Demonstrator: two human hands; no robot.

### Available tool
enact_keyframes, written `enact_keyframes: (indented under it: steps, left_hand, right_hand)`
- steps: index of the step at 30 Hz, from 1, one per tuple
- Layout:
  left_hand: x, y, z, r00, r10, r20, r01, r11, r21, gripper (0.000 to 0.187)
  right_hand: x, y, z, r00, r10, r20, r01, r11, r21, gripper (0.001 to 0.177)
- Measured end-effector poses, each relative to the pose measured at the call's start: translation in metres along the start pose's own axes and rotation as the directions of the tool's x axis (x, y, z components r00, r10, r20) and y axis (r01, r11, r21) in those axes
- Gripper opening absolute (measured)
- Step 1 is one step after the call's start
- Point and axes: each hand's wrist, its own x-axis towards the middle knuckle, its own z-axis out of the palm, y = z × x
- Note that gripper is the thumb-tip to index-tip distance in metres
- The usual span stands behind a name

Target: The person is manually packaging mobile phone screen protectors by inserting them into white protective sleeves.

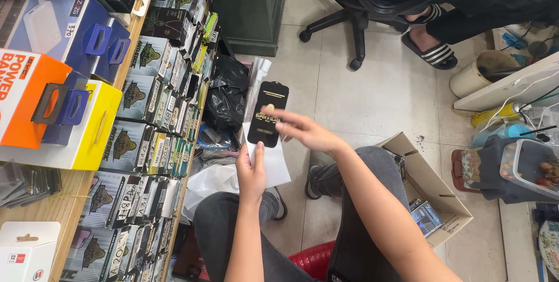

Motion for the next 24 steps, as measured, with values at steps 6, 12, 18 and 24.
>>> enact_keyframes:
  steps: [6,12,18,24]
  left_hand:
    - [-0.003,0.012,0.001,0.999,-0.002,0.049,0.000,0.999,0.041,0.026]
    - [0.004,-0.011,-0.002,0.999,-0.004,-0.043,0.003,1.000,-0.029,0.024]
    - [-0.003,0.001,0.000,0.994,-0.030,-0.105,0.023,0.997,-0.069,0.020]
    - [0.008,-0.017,-0.004,0.998,-0.029,-0.056,0.028,0.999,-0.023,0.022]
  right_hand:
    - [0.013,0.044,-0.016,0.966,0.015,-0.258,-0.006,0.999,0.037,0.060]
    - [0.000,-0.008,0.005,1.000,-0.014,0.022,0.015,0.997,-0.079,0.053]
    - [-0.010,-0.019,0.008,0.952,0.083,0.295,-0.045,0.990,-0.133,0.047]
    - [-0.004,-0.013,0.001,0.992,0.030,0.120,-0.021,0.997,-0.077,0.040]
